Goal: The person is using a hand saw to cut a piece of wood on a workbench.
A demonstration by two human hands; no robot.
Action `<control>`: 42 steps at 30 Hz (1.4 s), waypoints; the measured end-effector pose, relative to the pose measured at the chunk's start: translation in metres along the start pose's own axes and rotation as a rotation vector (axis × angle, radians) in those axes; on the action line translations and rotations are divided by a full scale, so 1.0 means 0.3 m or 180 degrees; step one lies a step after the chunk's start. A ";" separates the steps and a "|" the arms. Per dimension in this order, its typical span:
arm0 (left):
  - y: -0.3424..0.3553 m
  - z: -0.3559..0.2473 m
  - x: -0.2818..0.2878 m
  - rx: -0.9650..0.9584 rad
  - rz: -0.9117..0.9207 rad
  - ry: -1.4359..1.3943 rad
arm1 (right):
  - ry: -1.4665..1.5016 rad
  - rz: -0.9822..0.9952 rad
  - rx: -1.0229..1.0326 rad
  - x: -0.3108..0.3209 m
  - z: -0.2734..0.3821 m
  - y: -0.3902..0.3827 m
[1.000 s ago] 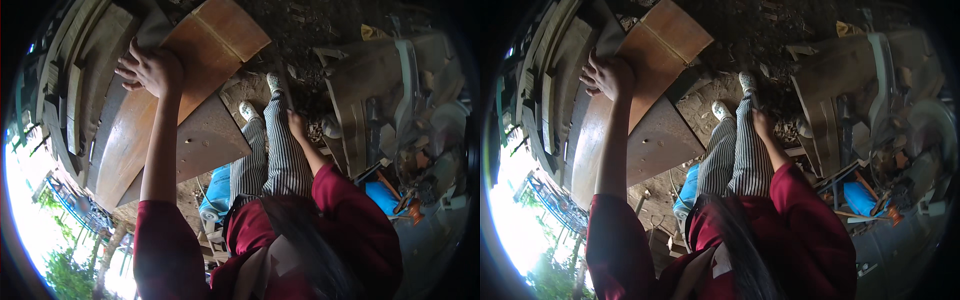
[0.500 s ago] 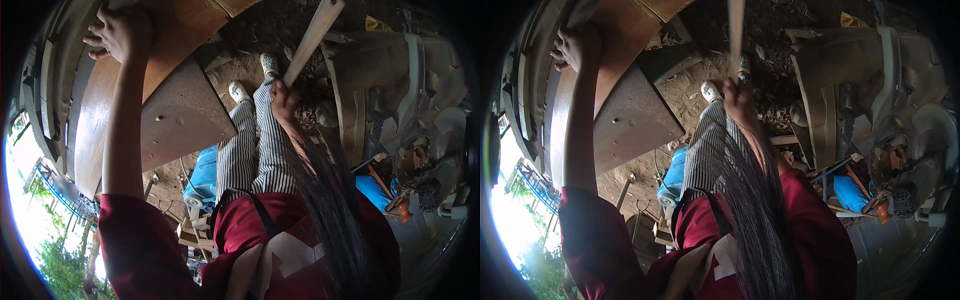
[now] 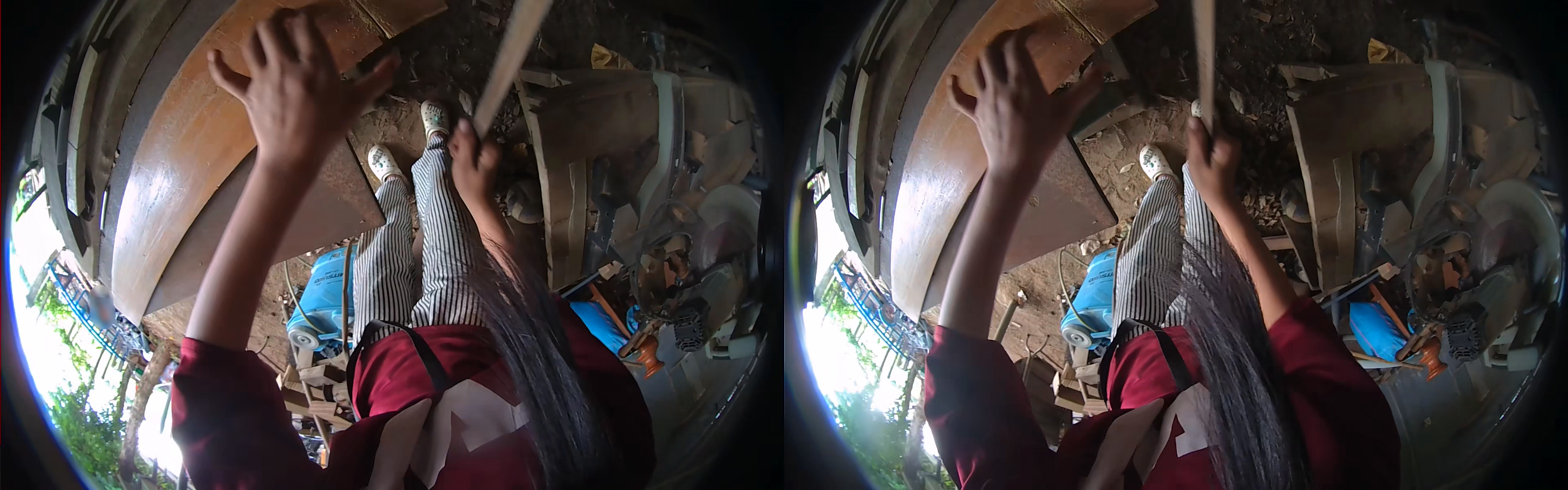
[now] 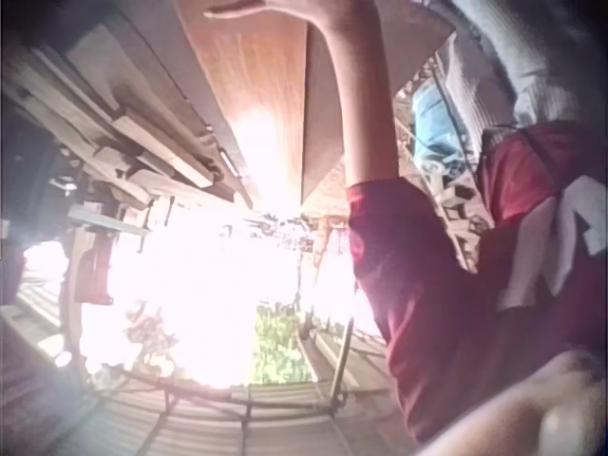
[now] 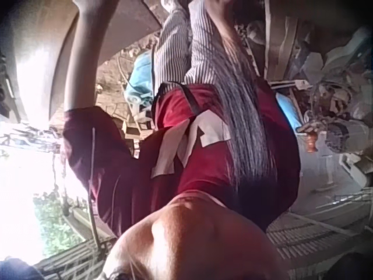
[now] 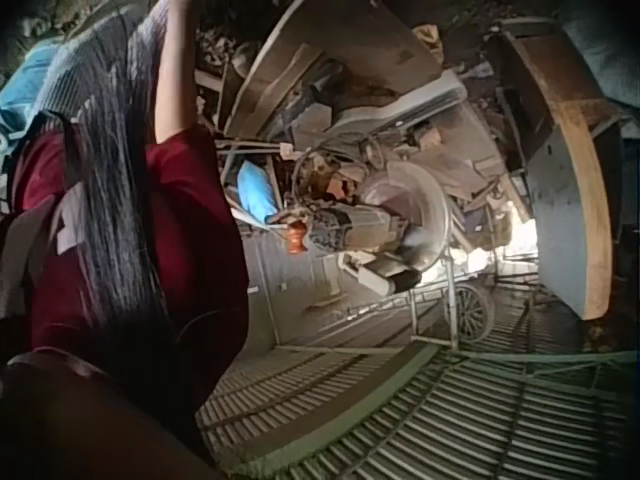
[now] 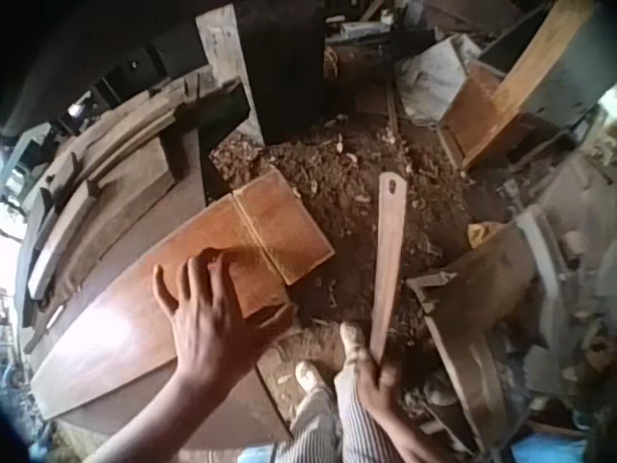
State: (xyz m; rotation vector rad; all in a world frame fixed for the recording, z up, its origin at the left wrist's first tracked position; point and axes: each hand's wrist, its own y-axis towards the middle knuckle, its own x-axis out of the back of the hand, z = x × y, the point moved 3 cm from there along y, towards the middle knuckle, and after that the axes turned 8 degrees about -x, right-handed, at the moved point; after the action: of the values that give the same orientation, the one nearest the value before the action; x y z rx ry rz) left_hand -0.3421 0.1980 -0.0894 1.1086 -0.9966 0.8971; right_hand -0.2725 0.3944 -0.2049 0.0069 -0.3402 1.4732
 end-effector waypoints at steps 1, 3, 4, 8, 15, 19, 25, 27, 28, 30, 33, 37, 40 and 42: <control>-0.003 -0.042 -0.007 0.0056 0.0079 -0.0060 | -0.0193 -0.0216 -0.0030 0.062 -0.016 -0.017; -0.006 -0.036 -0.007 -0.0053 -0.0036 0.0058 | -0.0119 -0.0385 -0.0352 0.123 -0.014 -0.057; -0.010 -0.030 -0.004 -0.0212 -0.0141 0.0168 | -0.0030 -0.0397 -0.0407 0.133 -0.002 -0.068; 0.008 0.002 0.012 -0.0590 -0.0152 0.0249 | 0.0613 -0.0410 -0.0992 0.142 0.015 -0.093; 0.078 0.083 0.226 -0.0495 0.0379 -0.1540 | 0.0416 -0.0102 -0.1191 0.157 0.045 -0.127; 0.104 0.124 0.309 -0.0547 0.0663 -0.1860 | 0.0529 -0.0092 -0.1517 0.153 0.073 -0.138; 0.152 0.177 0.250 -0.0429 0.0121 -0.1561 | 0.0196 0.0000 -0.1195 0.142 0.115 -0.101; 0.167 0.182 0.236 -0.0515 0.0428 -0.1184 | 0.0161 0.0018 -0.1172 0.147 0.128 -0.097; 0.172 0.181 0.240 -0.0519 0.0407 -0.1187 | 0.0168 -0.0026 -0.1171 0.151 0.135 -0.099; 0.173 0.177 0.271 -0.0641 0.0183 -0.1212 | 0.0173 -0.0076 -0.1158 0.152 0.149 -0.090; 0.191 0.188 0.342 -0.0762 -0.0163 -0.1051 | 0.0173 0.0007 -0.0964 0.161 0.170 -0.115; 0.165 0.122 0.207 -0.0520 0.0791 -0.1374 | -0.0063 -0.0128 -0.0474 0.146 0.238 -0.110; 0.174 0.156 0.182 -0.0641 0.0395 -0.1142 | 0.0242 0.0064 -0.0551 0.123 0.280 -0.100; 0.179 0.166 0.162 -0.0569 0.0485 -0.1054 | 0.0358 0.0157 -0.0509 0.094 0.321 -0.093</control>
State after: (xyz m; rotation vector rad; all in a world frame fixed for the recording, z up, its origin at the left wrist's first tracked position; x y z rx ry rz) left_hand -0.3865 0.1651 -0.0211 1.0582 -1.4222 0.7403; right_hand -0.2648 0.3985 -0.1013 -0.2133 -0.3678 1.4848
